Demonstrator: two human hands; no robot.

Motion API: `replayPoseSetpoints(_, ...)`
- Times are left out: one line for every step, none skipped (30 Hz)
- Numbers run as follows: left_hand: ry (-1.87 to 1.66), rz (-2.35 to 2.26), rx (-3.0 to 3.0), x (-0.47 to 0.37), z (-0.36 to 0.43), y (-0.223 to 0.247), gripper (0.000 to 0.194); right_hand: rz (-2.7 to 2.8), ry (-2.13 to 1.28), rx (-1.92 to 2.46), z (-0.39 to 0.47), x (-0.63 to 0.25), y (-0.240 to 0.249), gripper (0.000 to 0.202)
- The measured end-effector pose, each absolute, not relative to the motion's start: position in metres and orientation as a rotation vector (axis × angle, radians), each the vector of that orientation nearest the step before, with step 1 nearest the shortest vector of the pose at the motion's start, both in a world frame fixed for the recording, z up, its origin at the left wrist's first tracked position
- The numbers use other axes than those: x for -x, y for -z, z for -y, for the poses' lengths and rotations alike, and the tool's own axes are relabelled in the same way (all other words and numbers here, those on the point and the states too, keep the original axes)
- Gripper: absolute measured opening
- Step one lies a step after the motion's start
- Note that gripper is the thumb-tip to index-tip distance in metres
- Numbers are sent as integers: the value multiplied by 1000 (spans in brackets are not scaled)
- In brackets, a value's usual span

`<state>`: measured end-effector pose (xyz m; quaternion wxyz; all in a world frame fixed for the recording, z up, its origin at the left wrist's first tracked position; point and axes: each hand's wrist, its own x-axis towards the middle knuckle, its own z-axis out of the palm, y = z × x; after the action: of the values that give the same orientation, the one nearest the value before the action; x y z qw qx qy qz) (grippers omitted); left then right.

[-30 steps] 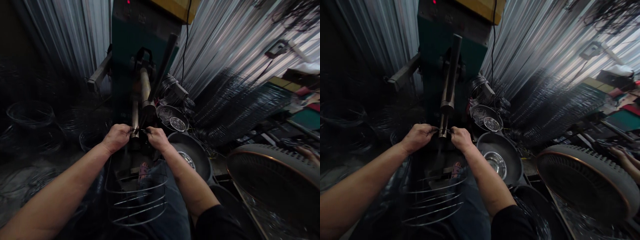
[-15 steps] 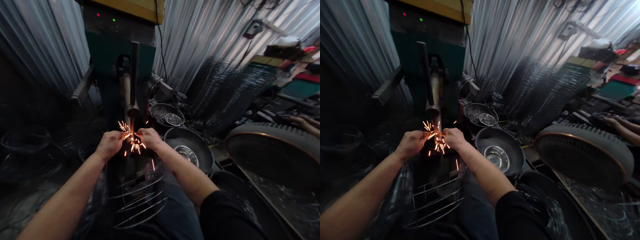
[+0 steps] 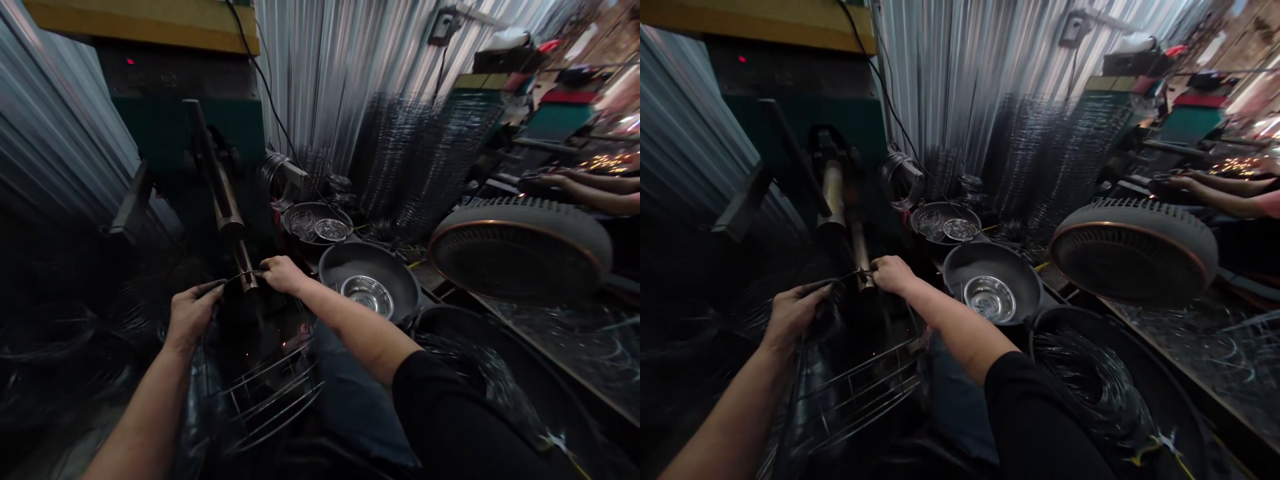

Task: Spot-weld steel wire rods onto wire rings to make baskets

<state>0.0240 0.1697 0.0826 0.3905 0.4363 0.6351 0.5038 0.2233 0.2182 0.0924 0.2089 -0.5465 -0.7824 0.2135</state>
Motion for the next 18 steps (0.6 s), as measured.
replayPoseSetpoints(-1280,-1607,-1091,-25,-169,-84,38,2174,-596,1523,-218,-223,-93,24)
replayPoseSetpoints(-1280,-1600,-1072,-26,-169,-85,38,2172,-599,1526,-219,-223,-93,23)
replayPoseSetpoints(-1282,-1594,-1054,-26,-169,-86,39,2168,-602,1527,-219,-222,-94,23)
replayPoseSetpoints(-1283,-1590,-1038,-27,-169,-86,39,2162,-608,1526,-219,-222,-94,22)
replayPoseSetpoints(-1286,-1587,-1024,-27,-170,-86,40,2149,-616,1523,-219,-222,-94,21)
replayPoseSetpoints(-1288,-1583,-1012,-27,-170,-86,41,2133,-626,1516,-220,-222,-94,21)
replayPoseSetpoints(-1290,-1580,-1004,-27,-170,-85,41,2113,-640,1506,-220,-222,-93,19)
replayPoseSetpoints(-1293,-1578,-997,-28,-171,-85,41,2088,-659,1496,-221,-222,-92,18)
replayPoseSetpoints(-1296,-1577,-993,-28,-171,-85,42,2061,-685,1487,-221,-223,-90,17)
replayPoseSetpoints(-1299,-1579,-991,-28,-170,-85,42,2031,-715,1478,-222,-223,-89,16)
replayPoseSetpoints(-1299,-1585,-989,-29,-170,-86,42,1999,-746,1472,-223,-223,-87,15)
replayPoseSetpoints(-1299,-1593,-987,-29,-170,-86,42,1966,-777,1465,-223,-224,-86,14)
replayPoseSetpoints(-1300,-1601,-985,-30,-169,-87,43,1933,-805,1457,-224,-224,-84,13)
replayPoseSetpoints(-1299,-1606,-984,-30,-169,-88,43,1903,-833,1445,-225,-224,-83,12)
replayPoseSetpoints(-1300,-1608,-983,-31,-168,-89,43,1871,-860,1430,-225,-224,-82,11)
replayPoseSetpoints(-1300,-1606,-984,-31,-168,-90,44,1836,-891,1414,-225,-224,-81,11)
replayPoseSetpoints(-1299,-1603,-983,-31,-167,-91,44,1797,-923,1399,-226,-224,-79,11)
replayPoseSetpoints(-1298,-1601,-978,-31,-167,-92,45,1755,-959,1388,-226,-224,-78,11)
